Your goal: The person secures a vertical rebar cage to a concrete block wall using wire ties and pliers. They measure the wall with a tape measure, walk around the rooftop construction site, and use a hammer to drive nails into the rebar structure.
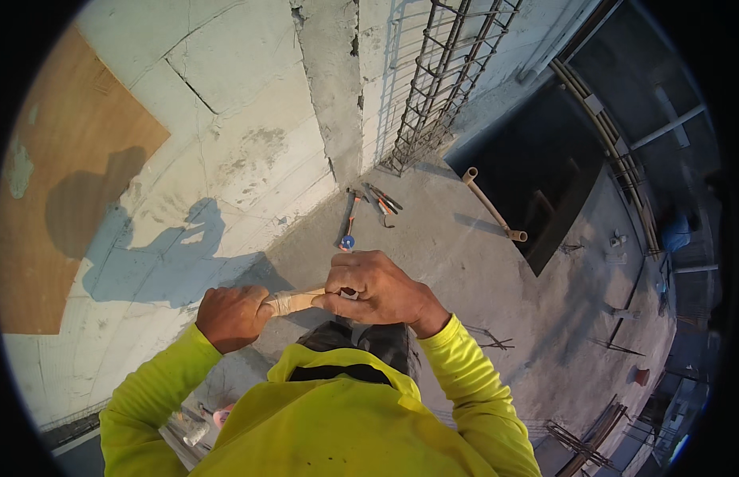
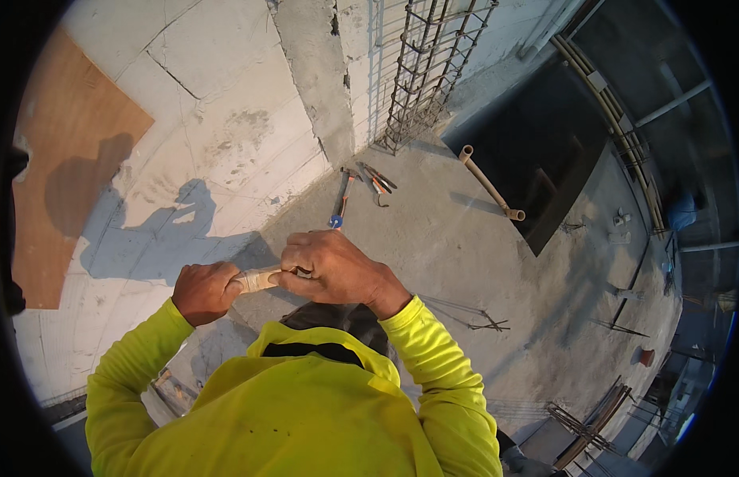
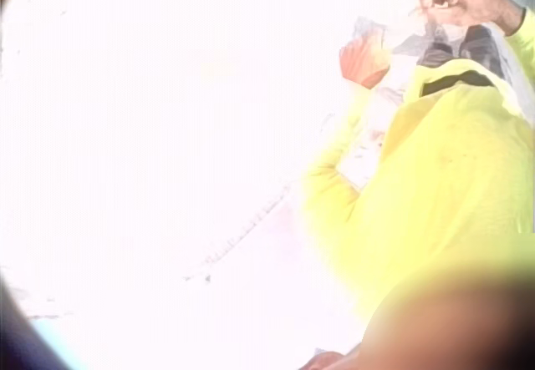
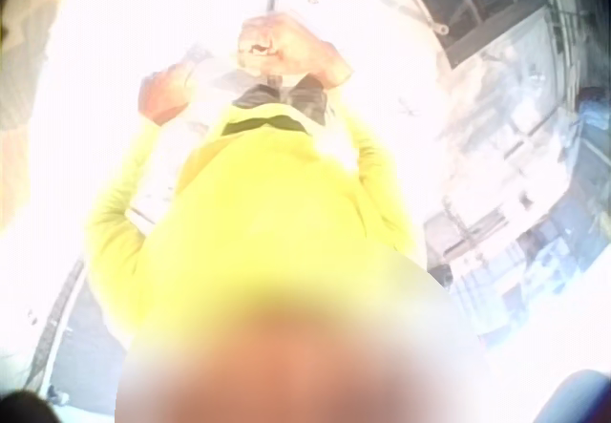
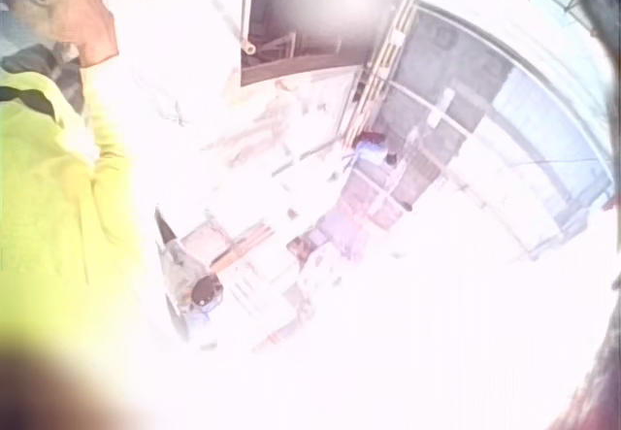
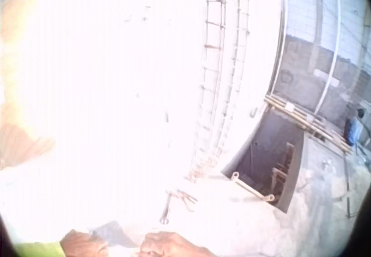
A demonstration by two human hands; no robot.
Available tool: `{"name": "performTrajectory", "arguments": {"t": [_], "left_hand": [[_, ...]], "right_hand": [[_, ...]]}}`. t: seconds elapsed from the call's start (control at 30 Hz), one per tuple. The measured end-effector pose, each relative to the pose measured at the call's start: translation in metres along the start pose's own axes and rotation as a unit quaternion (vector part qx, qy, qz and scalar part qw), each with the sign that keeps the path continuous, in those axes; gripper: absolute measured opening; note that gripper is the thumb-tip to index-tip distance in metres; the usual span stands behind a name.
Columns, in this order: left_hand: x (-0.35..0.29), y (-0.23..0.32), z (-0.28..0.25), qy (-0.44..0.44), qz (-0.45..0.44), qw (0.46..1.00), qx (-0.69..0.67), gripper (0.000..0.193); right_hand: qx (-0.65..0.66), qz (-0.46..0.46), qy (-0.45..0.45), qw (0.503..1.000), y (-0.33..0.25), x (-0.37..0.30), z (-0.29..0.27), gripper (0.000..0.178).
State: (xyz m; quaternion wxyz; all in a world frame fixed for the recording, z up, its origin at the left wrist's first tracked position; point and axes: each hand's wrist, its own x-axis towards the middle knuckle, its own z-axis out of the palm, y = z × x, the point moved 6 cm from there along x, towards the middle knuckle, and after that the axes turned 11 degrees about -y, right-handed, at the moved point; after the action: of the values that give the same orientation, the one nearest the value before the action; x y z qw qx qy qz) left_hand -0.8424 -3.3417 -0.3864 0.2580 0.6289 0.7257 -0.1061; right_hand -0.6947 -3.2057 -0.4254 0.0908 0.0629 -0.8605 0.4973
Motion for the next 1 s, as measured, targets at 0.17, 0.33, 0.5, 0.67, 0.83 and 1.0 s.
{"name": "performTrajectory", "arguments": {"t": [0.17,0.33,0.5,0.67,0.83,1.0], "left_hand": [[0.017,-0.022,-0.036,0.128,0.104,0.732,-0.661,0.025],[0.06,0.03,-0.011,-0.067,0.079,0.975,-0.195,0.022],[0.097,-0.002,-0.068,0.22,-0.116,0.827,-0.504,0.031],[0.122,0.086,-0.045,-0.164,0.011,0.82,-0.548,0.025],[0.156,0.044,-0.036,0.006,-0.124,0.991,-0.053,0.026],[0.155,0.03,-0.037,-0.031,-0.049,0.821,-0.568,0.03]], "right_hand": [[0.197,-0.09,0.157,0.964,0.029,0.025,-0.019,0.017],[-0.013,-0.055,-0.048,0.997,0.077,0.04,-0.077,0.021],[0.205,-0.083,0.051,0.974,0.08,0.009,-0.091,0.02],[0.296,0.041,-0.119,0.947,0.158,-0.005,-0.088,0.022],[0.165,-0.074,-0.036,0.983,0.13,-0.008,-0.105,0.017],[0.327,-0.053,0.069,0.941,0.149,-0.003,-0.106,0.02]]}}
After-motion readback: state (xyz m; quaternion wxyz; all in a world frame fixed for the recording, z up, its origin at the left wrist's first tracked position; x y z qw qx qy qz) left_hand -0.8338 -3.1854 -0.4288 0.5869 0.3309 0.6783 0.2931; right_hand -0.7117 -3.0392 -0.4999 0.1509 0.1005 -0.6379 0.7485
